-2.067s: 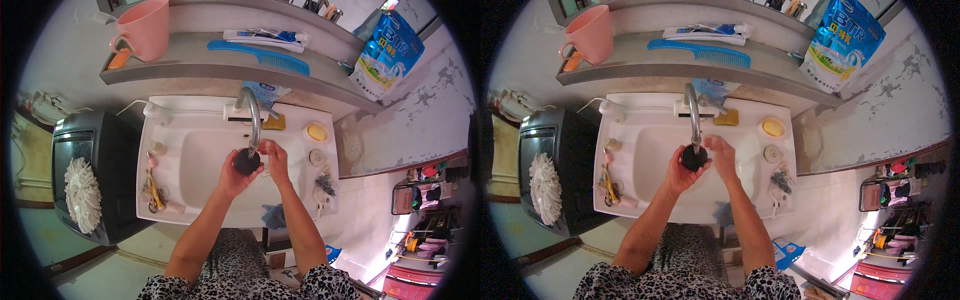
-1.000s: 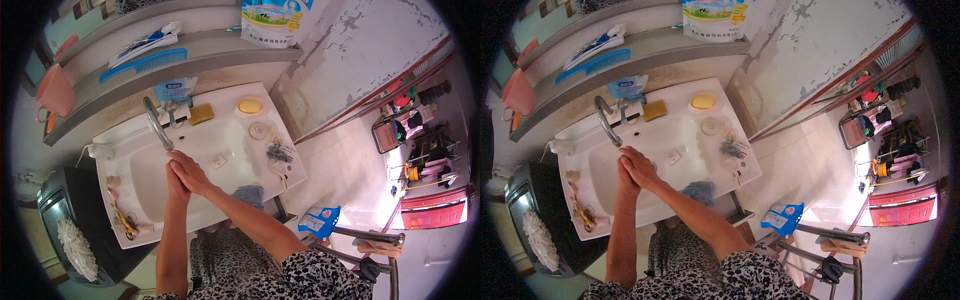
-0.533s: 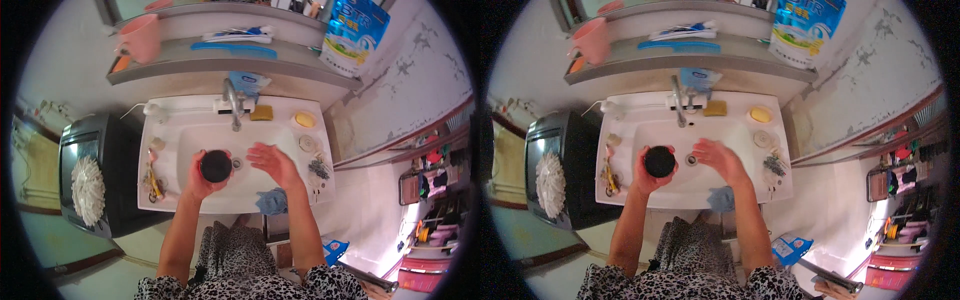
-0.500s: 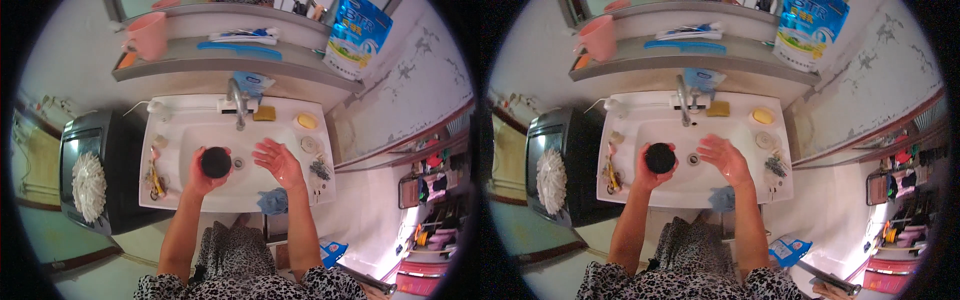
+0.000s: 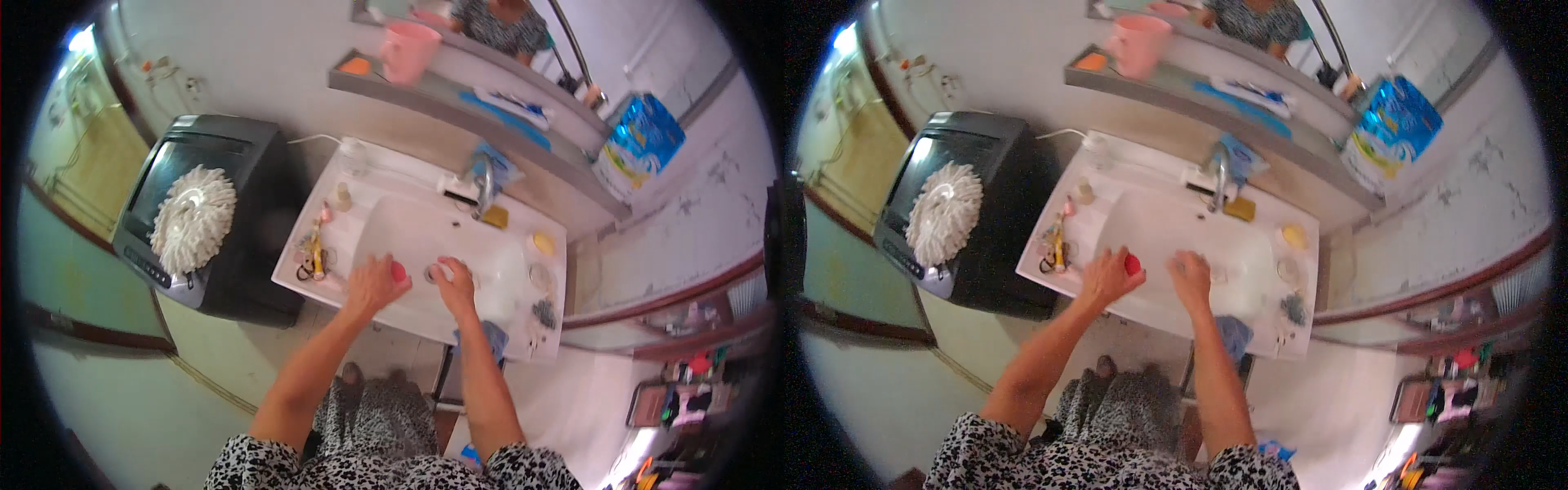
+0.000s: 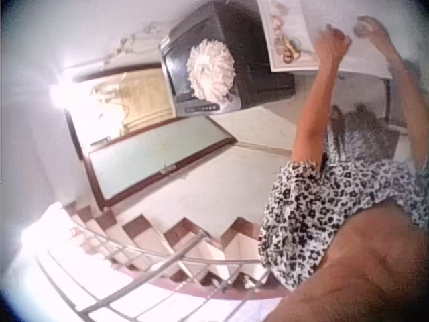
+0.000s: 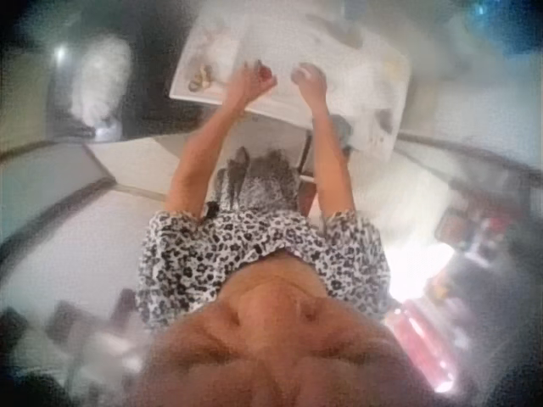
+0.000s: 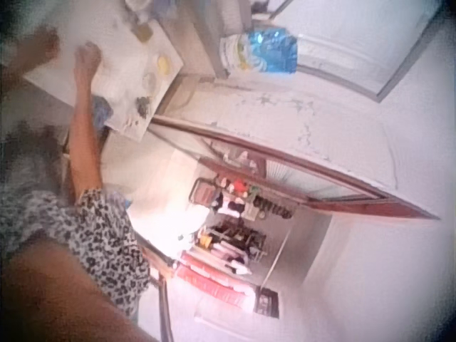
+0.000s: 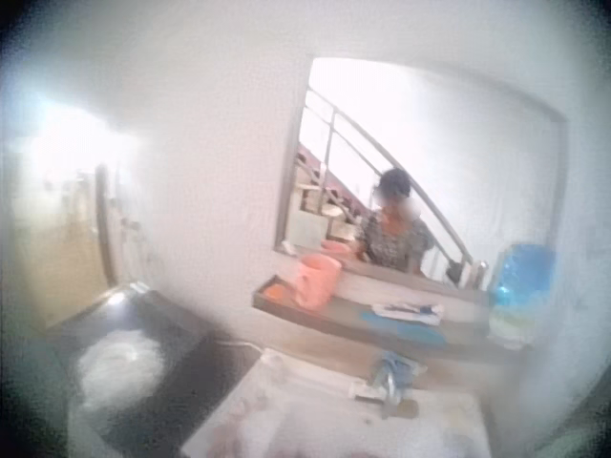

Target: The person washes a blue cloth, a tan cloth, and a red lid in a bathroom sink, then carries the items through a doorway into a courtyard and back to the sink to wash a white elastic strap.

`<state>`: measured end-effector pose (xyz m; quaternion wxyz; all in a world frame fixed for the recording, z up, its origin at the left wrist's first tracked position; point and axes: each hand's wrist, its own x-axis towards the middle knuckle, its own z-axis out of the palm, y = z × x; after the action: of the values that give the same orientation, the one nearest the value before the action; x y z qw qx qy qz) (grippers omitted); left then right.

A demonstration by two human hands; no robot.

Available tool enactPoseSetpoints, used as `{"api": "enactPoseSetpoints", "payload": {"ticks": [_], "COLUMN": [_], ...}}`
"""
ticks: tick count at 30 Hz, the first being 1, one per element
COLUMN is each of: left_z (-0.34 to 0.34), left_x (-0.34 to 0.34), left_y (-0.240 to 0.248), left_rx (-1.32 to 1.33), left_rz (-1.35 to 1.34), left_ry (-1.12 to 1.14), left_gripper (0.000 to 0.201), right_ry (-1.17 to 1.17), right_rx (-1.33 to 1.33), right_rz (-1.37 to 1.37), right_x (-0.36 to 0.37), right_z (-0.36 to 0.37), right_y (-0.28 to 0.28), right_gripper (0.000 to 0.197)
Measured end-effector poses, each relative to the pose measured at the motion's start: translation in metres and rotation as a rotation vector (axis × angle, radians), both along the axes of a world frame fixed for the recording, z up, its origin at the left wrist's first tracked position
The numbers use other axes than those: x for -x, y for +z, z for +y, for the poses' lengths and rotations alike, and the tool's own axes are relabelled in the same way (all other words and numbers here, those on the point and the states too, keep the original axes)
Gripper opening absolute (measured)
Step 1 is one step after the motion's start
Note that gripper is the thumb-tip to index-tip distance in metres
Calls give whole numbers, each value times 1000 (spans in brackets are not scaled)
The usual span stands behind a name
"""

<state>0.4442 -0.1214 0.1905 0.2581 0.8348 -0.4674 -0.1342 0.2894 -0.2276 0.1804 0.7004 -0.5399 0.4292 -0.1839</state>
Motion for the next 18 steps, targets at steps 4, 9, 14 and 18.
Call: {"api": "enactPoseSetpoints", "payload": {"ticks": [4, 9, 14, 18], "left_z": [52, 98, 205, 286], "left_x": [22, 40, 55, 88], "left_y": [19, 18, 27, -45], "left_rx": [86, 412, 620, 160], "left_rz": [348, 236, 1214, -142], "left_ry": [158, 225, 422, 621], "left_gripper": [61, 76, 52, 27], "right_ry": [82, 268, 453, 496], "right_rx": [-501, -399, -440, 567], "right_rz": [-278, -467, -543, 157], "right_x": [-34, -41, -16, -10], "right_z": [65, 101, 99, 54], "right_y": [25, 30, 51, 26], "right_gripper": [51, 48, 54, 49]}}
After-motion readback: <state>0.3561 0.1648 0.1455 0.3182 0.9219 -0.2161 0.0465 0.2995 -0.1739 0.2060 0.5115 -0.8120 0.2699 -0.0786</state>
